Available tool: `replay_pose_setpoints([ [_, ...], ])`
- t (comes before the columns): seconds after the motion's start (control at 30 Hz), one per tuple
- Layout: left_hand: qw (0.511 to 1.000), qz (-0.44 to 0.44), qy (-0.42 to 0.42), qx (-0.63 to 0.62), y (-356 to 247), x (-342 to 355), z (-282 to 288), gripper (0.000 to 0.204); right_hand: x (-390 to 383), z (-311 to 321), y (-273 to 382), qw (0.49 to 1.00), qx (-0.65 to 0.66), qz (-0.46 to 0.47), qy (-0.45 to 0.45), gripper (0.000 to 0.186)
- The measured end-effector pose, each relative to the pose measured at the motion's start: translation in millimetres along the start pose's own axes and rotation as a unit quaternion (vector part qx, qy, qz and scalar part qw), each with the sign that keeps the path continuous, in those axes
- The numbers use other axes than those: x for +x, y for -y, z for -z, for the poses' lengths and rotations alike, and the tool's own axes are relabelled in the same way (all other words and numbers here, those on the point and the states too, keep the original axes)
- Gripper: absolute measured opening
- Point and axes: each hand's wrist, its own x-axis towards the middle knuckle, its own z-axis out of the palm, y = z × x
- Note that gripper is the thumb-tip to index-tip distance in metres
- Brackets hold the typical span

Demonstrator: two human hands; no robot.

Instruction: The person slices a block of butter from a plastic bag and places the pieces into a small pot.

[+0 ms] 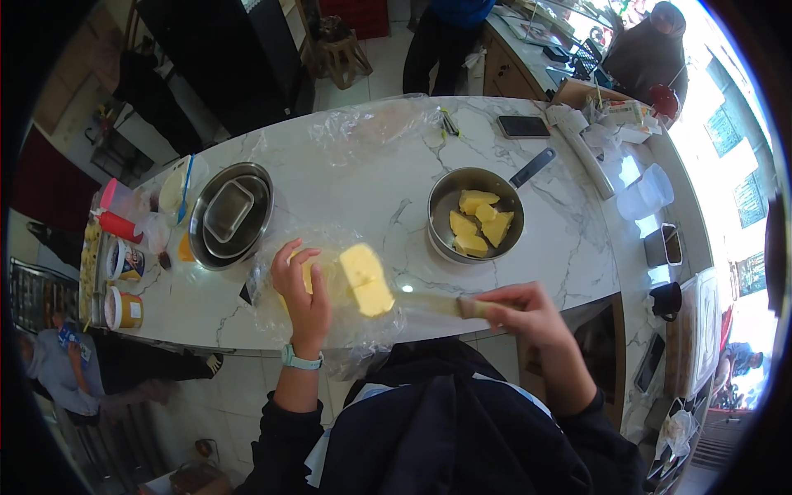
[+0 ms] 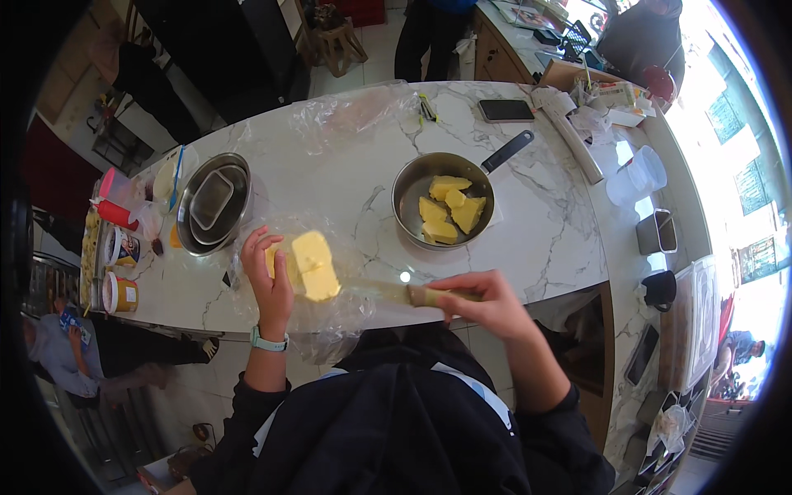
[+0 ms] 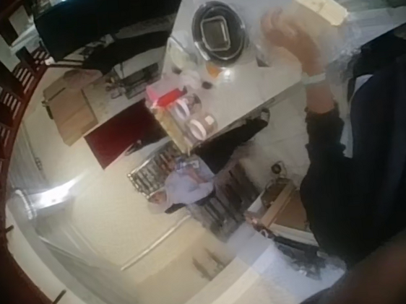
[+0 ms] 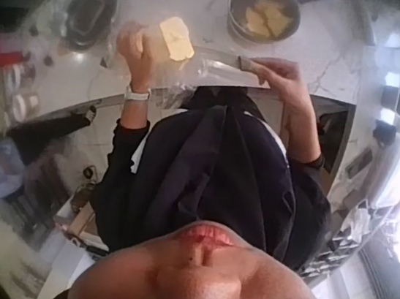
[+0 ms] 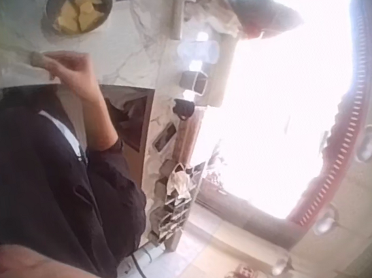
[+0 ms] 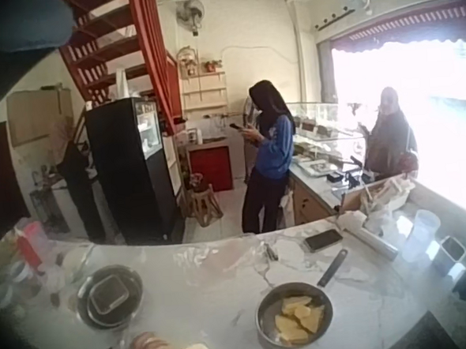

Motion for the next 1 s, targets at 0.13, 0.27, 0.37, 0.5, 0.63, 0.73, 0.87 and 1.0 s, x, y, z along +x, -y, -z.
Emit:
replay_pose_setpoints([
  [0.13,0.99,-0.133,0.043,0.01,-75,29,-23,0.033,-28,17,58,0.923,-0.306,0.161,-0.171,0.023],
  [0.27,0.964,-0.231,0.117,0.06,-120,48,-74,0.045,-21,27,80,0.726,-0.612,0.234,-0.21,0.023],
  [0.37,0.958,-0.237,0.156,0.037,-128,55,-107,0.044,-21,34,75,0.669,-0.676,0.242,-0.19,0.027],
  [0.5,0.952,-0.251,0.172,0.015,-130,58,-131,0.03,-24,33,71,0.66,-0.685,0.249,-0.182,0.031],
  [0.63,0.953,-0.261,0.156,0.009,-124,58,-145,0.014,-27,31,71,0.652,-0.697,0.232,-0.189,0.032],
  [0.73,0.951,-0.268,0.153,0.004,-120,58,-151,0.01,-31,32,69,0.651,-0.701,0.225,-0.184,0.033],
  [0.87,0.945,-0.291,0.151,0.012,-118,58,-154,0.009,-33,29,70,0.649,-0.704,0.222,-0.183,0.036],
  [1.0,0.939,-0.309,0.149,0.012,-115,58,-157,0.009,-32,30,73,0.653,-0.704,0.216,-0.175,0.036],
])
